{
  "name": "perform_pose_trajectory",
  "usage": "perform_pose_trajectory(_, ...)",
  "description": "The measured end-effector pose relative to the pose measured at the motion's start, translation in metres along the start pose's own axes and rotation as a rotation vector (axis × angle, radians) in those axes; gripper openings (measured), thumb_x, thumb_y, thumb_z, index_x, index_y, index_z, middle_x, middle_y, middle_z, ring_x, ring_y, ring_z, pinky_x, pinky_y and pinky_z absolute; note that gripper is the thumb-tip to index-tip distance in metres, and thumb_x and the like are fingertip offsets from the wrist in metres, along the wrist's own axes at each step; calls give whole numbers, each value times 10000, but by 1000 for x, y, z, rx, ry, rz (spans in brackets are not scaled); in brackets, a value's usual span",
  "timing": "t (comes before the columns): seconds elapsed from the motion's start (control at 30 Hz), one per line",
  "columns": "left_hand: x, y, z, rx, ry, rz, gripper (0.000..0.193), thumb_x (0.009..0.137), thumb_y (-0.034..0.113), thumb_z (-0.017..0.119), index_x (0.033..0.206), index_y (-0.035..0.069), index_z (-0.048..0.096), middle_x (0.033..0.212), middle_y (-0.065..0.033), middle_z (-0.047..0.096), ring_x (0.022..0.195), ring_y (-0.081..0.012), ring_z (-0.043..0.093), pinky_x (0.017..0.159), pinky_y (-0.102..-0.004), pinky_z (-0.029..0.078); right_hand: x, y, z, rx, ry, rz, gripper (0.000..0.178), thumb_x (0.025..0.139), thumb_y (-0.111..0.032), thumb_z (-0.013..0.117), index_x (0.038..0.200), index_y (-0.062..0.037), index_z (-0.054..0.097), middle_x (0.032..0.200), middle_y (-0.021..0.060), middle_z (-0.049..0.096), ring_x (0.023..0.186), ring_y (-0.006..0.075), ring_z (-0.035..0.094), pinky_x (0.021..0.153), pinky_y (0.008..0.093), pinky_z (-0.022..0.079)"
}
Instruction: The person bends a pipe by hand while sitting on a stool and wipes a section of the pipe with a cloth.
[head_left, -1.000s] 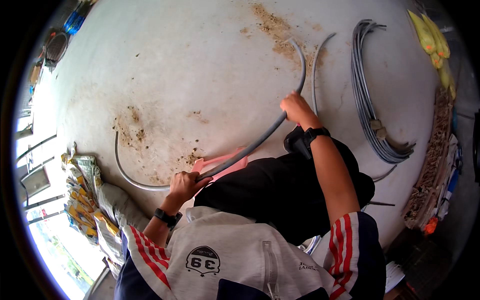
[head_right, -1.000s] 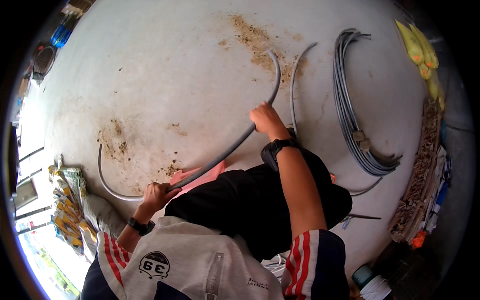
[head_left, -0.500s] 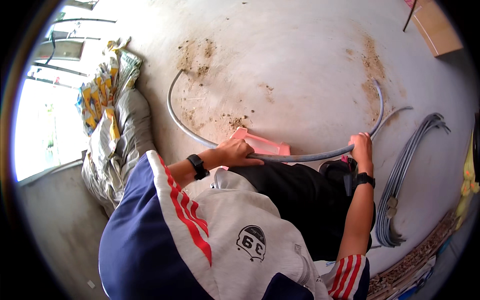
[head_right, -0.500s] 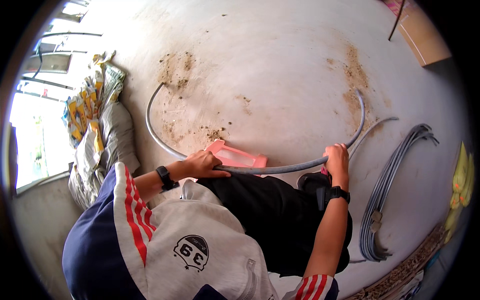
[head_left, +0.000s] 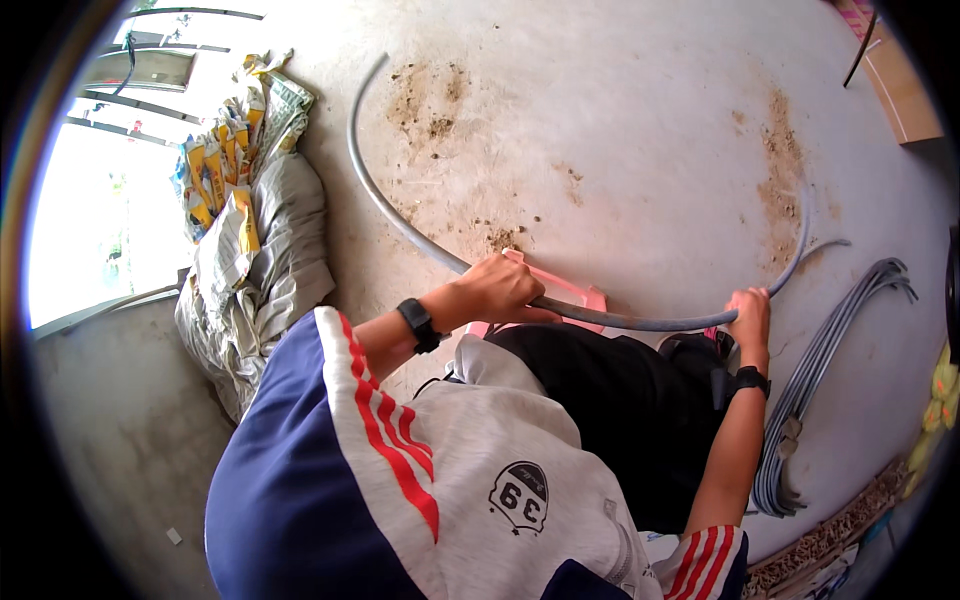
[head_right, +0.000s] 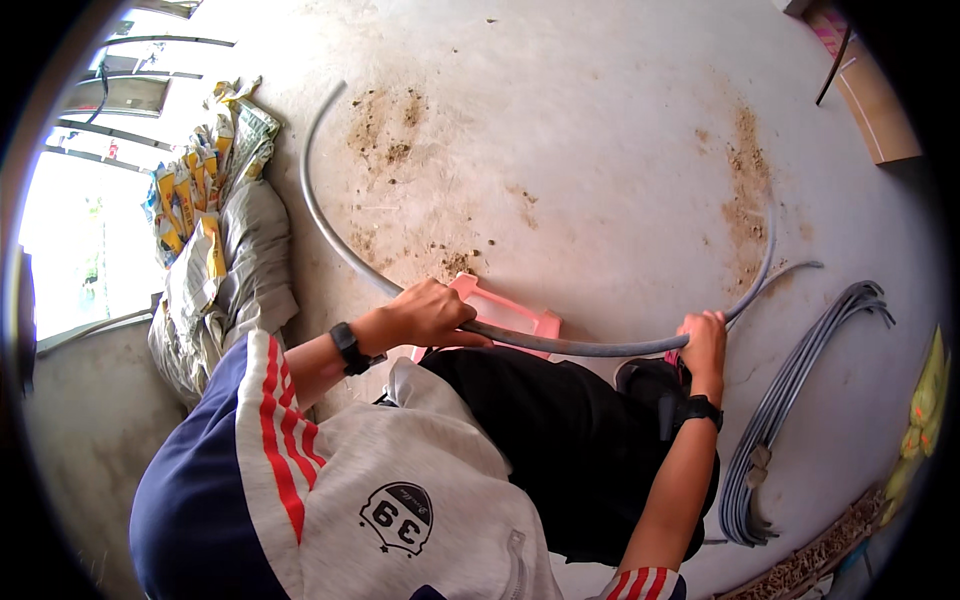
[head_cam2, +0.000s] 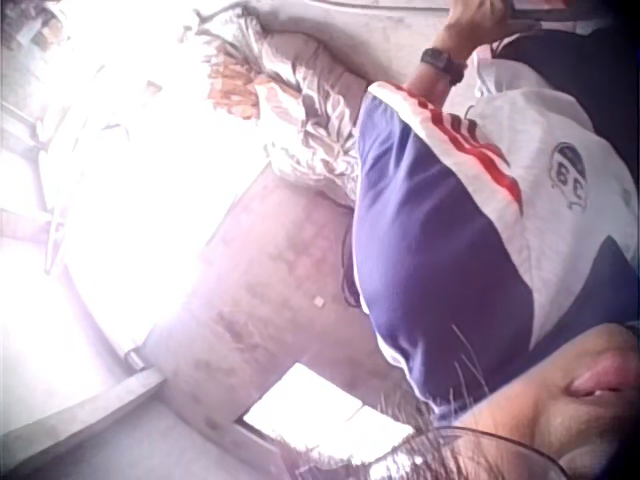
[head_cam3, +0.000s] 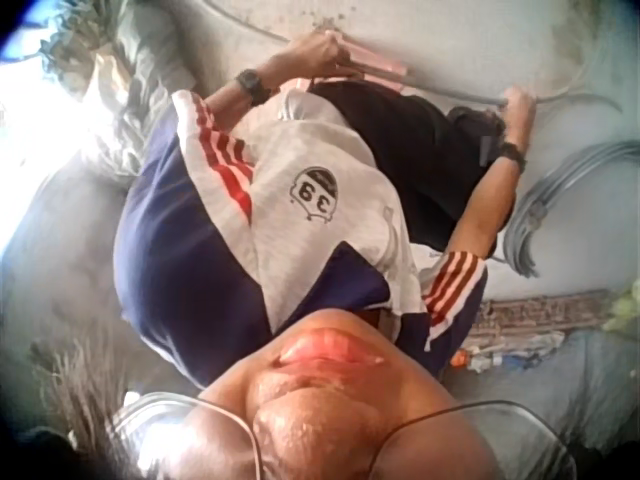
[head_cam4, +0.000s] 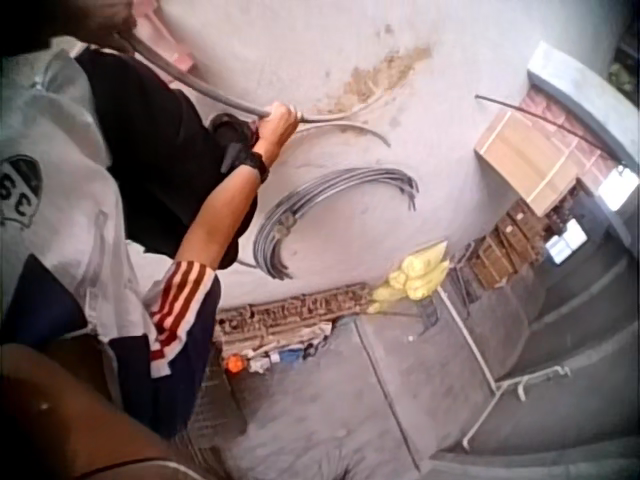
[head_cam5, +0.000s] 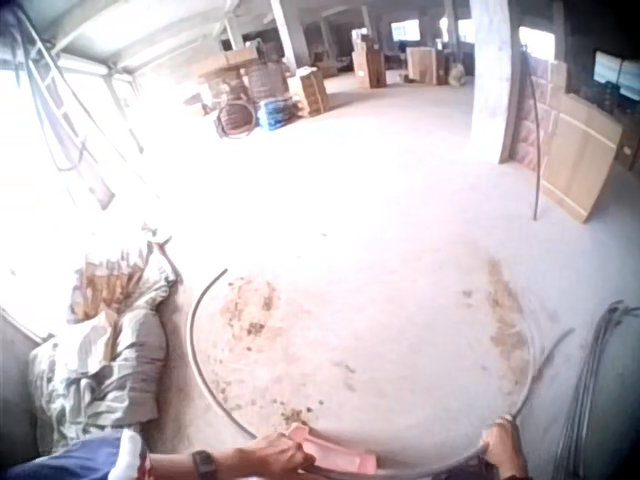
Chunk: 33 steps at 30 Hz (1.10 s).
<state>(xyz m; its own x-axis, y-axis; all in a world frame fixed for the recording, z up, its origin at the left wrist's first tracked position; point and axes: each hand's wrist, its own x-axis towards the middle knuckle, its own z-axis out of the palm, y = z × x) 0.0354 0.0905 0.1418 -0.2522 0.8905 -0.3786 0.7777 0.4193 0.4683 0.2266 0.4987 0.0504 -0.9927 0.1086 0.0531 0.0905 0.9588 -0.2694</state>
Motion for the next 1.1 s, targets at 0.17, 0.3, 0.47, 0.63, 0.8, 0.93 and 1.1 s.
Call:
perform_pose_trajectory(0.17,3,3,-3,-118,-21,-33,562,844,613,552,718,77,667,522,-112,542,507,-312,569,477,-387,463,8,5,-11,21,136,39,220,696,-25,559,549,-24,396,586,165,479,641,370,491,653,455,396)
perform_pose_trajectory(0.3,-3,2,-36,6,178,-34,519,824,580,608,645,93,611,481,-94,509,455,-297,544,422,-384,423,23,-13,-37,-10,328,29,237,724,-10,550,563,-25,376,597,150,454,628,348,483,635,441,397)
perform_pose_trajectory(0.47,-5,-2,-4,-80,78,-7,551,840,589,578,655,72,615,509,-119,523,517,-314,572,475,-389,454,23,-14,-35,-75,319,-16,232,716,-9,564,559,-28,394,588,139,466,636,337,494,643,428,406)
perform_pose_trajectory(0.63,3,-4,-7,-215,-68,-8,588,856,601,544,673,48,627,548,-156,543,565,-332,588,522,-406,479,5,-2,-10,5,-46,-11,213,708,-14,571,557,-31,422,596,156,495,646,347,504,649,437,404)
perform_pose_trajectory(0.8,1,-1,-45,-7,206,30,495,823,540,634,627,91,566,461,-92,485,434,-307,525,418,-391,409,21,-10,-42,11,372,20,262,720,-13,572,571,-25,357,592,163,431,615,363,472,623,451,382)
perform_pose_trajectory(0.93,-5,16,-55,43,128,-22,546,848,573,567,661,63,617,502,-121,520,509,-319,565,480,-401,457,28,-18,-60,-53,451,19,254,711,-11,569,559,-30,366,580,160,434,619,352,472,640,448,387)
perform_pose_trajectory(1.1,0,-2,-12,-103,75,41,520,836,546,616,640,65,582,511,-141,510,500,-340,551,461,-428,428,4,0,-15,-49,-29,26,160,683,-62,606,557,-52,507,615,160,528,668,356,512,701,442,403)
